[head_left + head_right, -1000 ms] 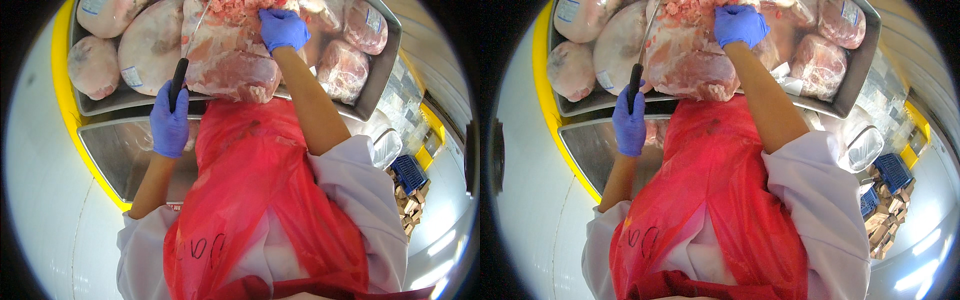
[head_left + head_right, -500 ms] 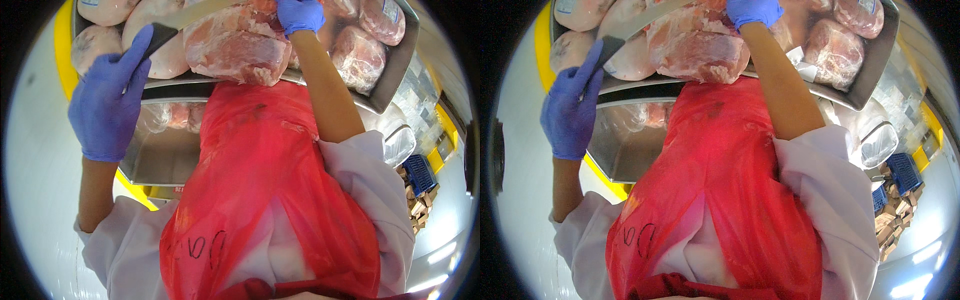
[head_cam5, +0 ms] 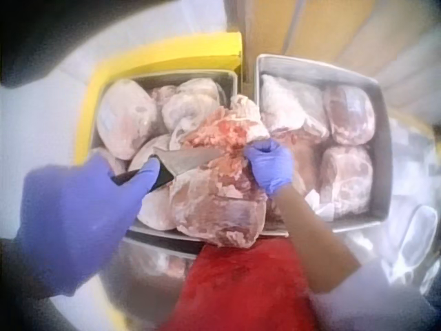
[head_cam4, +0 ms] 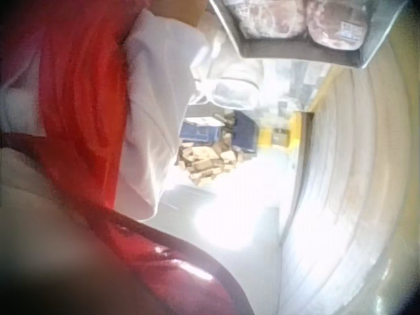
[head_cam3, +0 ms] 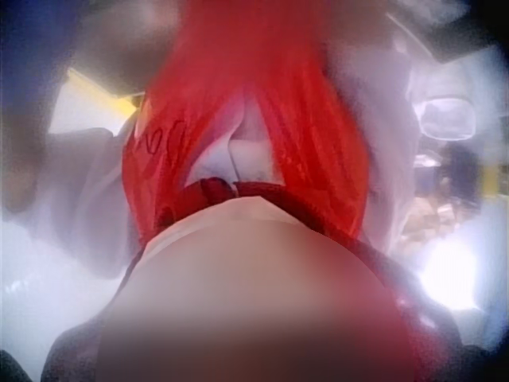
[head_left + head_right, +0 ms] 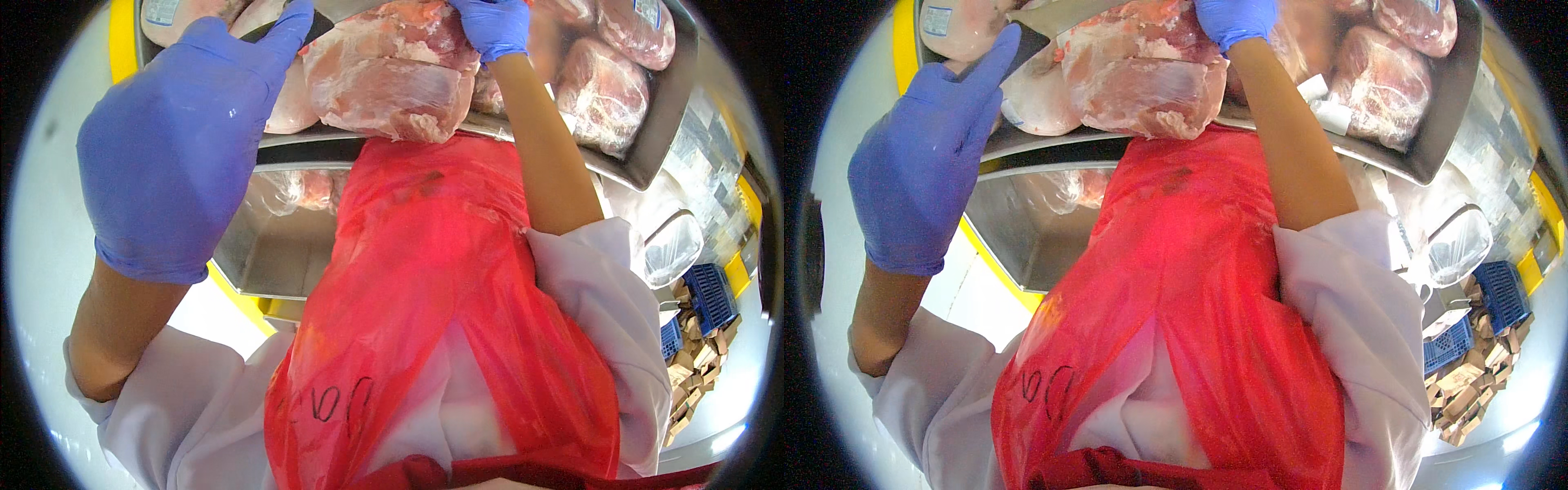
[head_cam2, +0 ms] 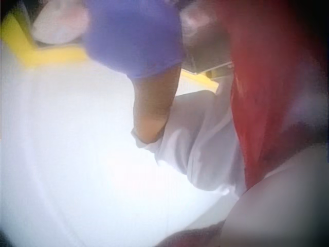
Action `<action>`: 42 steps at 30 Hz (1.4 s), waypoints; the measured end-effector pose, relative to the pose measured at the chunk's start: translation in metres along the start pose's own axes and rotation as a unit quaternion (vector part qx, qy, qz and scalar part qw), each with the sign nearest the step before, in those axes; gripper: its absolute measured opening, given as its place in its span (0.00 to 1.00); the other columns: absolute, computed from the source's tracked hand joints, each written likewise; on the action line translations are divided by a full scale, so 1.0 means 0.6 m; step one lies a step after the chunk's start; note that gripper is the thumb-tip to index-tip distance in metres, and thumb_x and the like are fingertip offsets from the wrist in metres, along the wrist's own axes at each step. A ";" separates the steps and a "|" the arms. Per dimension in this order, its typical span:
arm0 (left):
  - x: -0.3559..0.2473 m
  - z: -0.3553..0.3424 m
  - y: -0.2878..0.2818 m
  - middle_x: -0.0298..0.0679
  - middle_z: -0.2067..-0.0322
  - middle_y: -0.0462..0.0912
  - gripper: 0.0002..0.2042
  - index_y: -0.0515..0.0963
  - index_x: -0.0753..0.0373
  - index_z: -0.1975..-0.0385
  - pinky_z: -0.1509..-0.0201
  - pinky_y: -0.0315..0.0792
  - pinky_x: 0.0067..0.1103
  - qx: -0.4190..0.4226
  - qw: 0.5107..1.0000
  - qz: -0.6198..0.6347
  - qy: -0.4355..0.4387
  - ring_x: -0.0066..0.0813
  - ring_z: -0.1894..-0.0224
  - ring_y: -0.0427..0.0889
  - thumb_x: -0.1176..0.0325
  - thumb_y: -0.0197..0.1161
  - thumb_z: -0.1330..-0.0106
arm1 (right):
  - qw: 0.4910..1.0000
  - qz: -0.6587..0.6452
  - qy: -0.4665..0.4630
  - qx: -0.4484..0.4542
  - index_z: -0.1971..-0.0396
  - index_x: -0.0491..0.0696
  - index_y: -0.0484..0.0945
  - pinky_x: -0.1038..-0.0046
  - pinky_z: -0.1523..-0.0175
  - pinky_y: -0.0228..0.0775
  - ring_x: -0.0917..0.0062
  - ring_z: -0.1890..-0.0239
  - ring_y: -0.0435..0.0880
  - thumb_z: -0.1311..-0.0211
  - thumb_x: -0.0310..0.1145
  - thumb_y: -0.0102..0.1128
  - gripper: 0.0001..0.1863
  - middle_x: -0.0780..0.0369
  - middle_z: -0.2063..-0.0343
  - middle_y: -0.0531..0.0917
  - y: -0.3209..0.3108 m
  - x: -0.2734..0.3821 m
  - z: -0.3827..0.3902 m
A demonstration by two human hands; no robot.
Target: The person cuts a large piece of raw meat into smaller portions using a knife on a metal tray. They then place the cut pieces into plastic bags and arrange them in metal trays.
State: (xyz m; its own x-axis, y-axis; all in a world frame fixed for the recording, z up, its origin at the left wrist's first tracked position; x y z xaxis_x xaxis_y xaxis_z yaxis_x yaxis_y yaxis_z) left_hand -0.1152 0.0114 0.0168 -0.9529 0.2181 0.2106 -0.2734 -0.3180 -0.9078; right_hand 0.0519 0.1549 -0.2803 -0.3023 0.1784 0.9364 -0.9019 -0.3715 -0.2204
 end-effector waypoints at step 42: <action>-0.079 0.000 0.010 0.38 0.65 0.78 0.31 0.65 0.42 0.34 0.73 0.76 0.28 0.021 0.995 0.059 -0.081 0.36 0.73 0.81 0.74 0.54 0.39 | 0.989 0.134 -0.056 -0.003 0.72 0.45 0.84 0.70 0.62 0.76 0.71 0.71 0.85 0.45 0.37 0.67 0.10 0.58 0.74 0.85 -0.002 0.045 0.019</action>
State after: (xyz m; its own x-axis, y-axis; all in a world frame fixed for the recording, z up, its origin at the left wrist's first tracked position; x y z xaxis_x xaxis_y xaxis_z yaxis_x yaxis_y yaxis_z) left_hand -0.0714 -0.0006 0.0014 -0.9863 0.0257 0.1629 -0.1606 -0.3721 -0.9142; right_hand 0.0483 0.1498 -0.2513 -0.4946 -0.0278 0.8687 -0.7963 -0.3860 -0.4657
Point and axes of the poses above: each hand's wrist, its own z-axis away from the middle knuckle, its own y-axis out of the palm, x = y × z, the point moved 1 cm from there along -z, towards the middle knuckle
